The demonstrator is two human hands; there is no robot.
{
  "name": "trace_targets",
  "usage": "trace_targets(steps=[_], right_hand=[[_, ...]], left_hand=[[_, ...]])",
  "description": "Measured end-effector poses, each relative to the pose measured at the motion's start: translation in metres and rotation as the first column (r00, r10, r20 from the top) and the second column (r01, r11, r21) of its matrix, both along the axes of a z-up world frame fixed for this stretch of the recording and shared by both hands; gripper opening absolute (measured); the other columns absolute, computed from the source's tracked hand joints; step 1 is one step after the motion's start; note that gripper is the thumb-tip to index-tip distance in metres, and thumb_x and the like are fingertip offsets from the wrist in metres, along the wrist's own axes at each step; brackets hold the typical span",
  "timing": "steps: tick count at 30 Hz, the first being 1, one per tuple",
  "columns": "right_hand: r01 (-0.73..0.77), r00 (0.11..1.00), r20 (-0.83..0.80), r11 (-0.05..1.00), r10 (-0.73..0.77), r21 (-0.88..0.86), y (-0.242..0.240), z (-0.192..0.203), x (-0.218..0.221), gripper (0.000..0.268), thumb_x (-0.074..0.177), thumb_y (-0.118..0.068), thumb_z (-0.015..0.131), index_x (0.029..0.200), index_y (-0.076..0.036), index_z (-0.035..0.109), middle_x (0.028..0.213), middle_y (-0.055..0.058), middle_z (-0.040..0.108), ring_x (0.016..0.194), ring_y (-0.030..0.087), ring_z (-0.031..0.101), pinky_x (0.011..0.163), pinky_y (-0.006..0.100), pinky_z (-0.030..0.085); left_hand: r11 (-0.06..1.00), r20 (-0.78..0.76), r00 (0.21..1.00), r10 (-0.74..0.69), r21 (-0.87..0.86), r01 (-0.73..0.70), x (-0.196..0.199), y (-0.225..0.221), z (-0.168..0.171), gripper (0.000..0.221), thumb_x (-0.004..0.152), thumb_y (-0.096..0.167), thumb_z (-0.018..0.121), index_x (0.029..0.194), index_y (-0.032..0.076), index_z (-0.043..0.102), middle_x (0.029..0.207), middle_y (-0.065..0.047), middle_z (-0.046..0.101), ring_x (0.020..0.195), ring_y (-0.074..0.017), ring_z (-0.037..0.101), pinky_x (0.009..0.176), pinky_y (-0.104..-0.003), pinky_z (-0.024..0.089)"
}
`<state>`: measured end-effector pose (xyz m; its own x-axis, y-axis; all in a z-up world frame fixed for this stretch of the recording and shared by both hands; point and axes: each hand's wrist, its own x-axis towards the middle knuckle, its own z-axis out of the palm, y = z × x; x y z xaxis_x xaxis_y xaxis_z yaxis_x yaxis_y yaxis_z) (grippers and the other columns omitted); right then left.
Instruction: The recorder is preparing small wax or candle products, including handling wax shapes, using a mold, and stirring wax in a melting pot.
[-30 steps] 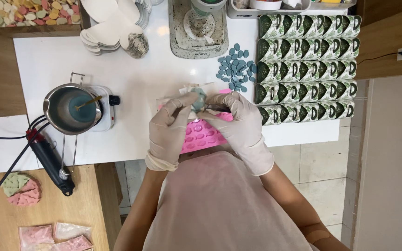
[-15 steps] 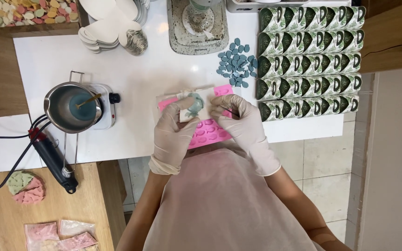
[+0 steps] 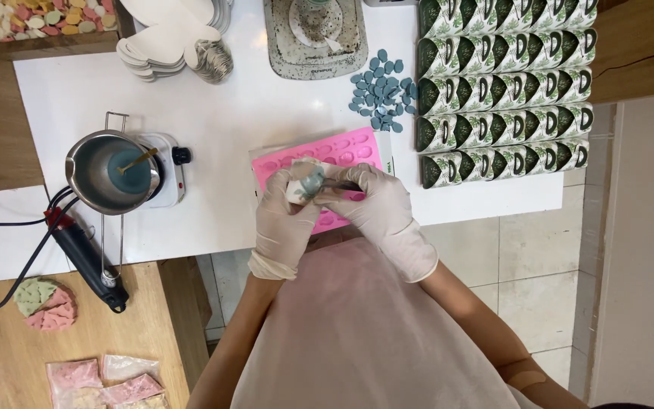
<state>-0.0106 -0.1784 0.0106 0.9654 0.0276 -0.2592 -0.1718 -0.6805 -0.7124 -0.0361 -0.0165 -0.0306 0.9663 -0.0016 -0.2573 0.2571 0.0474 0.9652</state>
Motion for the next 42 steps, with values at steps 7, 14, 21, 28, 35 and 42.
trace_targets(steps=[7, 14, 21, 28, 35, 42], right_hand=[[-0.011, 1.000, 0.015, 0.990, 0.009, 0.144, -0.013, -0.019, -0.005, 0.029, 0.080, -0.027, 0.086, 0.107, -0.017, 0.079, 0.101, 0.004, 0.079, 0.085, 0.018, 0.079, 0.077, 0.028, 0.061], [-0.136, 0.969, 0.202, 0.990, 0.142, -0.048, -0.017, -0.021, -0.005, 0.024, 0.083, -0.018, 0.081, 0.106, -0.015, 0.079, 0.101, 0.005, 0.077, 0.086, 0.021, 0.075, 0.076, 0.032, 0.059], [0.044, 0.998, 0.027, 0.983, -0.050, 0.178, -0.035, -0.027, -0.006, 0.019, 0.087, -0.019, 0.080, 0.105, -0.013, 0.077, 0.097, 0.003, 0.077, 0.083, 0.016, 0.076, 0.075, 0.028, 0.059], [-0.082, 0.990, 0.118, 0.997, 0.080, 0.007, -0.018, -0.011, -0.007, 0.023, 0.082, -0.027, 0.085, 0.101, -0.015, 0.080, 0.093, 0.004, 0.074, 0.080, 0.020, 0.072, 0.073, 0.033, 0.058], [-0.132, 0.961, 0.242, 0.990, 0.137, -0.039, 0.000, -0.020, -0.005, 0.027, 0.079, -0.032, 0.087, 0.098, -0.015, 0.079, 0.100, 0.004, 0.075, 0.079, 0.023, 0.073, 0.070, 0.035, 0.058], [-0.212, 0.929, 0.281, 0.969, 0.240, -0.125, -0.006, -0.027, -0.002, 0.023, 0.083, -0.029, 0.085, 0.097, -0.013, 0.076, 0.090, 0.003, 0.070, 0.077, 0.024, 0.070, 0.067, 0.036, 0.056]], left_hand=[[0.998, 0.009, 1.000, -0.021, -0.056, 0.022, 0.002, -0.002, 0.005, 0.046, 0.089, -0.013, 0.069, 0.131, 0.003, 0.057, 0.132, -0.009, 0.063, 0.113, -0.0156, 0.067, 0.085, -0.028, 0.062], [0.995, 0.040, 0.999, 0.000, -0.103, 0.004, 0.004, 0.001, -0.006, 0.050, 0.089, -0.013, 0.070, 0.134, 0.002, 0.055, 0.135, -0.009, 0.061, 0.116, -0.0163, 0.066, 0.093, -0.028, 0.062], [1.000, 0.012, 1.000, -0.001, 0.001, 0.001, 0.004, 0.007, -0.007, 0.052, 0.089, -0.010, 0.071, 0.136, 0.003, 0.055, 0.138, -0.007, 0.061, 0.116, -0.0132, 0.065, 0.088, -0.025, 0.060], [0.989, -0.148, 0.987, -0.058, -0.145, 0.036, 0.000, 0.010, -0.011, 0.062, 0.091, -0.012, 0.064, 0.150, 0.003, 0.050, 0.133, -0.008, 0.065, 0.102, -0.0124, 0.067, 0.087, -0.024, 0.057], [0.988, -0.076, 0.995, -0.067, -0.147, 0.055, 0.002, 0.001, 0.006, 0.061, 0.094, -0.012, 0.058, 0.152, 0.002, 0.044, 0.142, -0.008, 0.062, 0.108, -0.0085, 0.069, 0.092, -0.022, 0.058], [0.987, -0.106, 0.985, -0.139, -0.092, 0.129, 0.001, 0.005, -0.005, 0.065, 0.092, -0.014, 0.062, 0.152, 0.004, 0.046, 0.138, -0.007, 0.063, 0.085, -0.0048, 0.062, 0.071, -0.022, 0.054]])
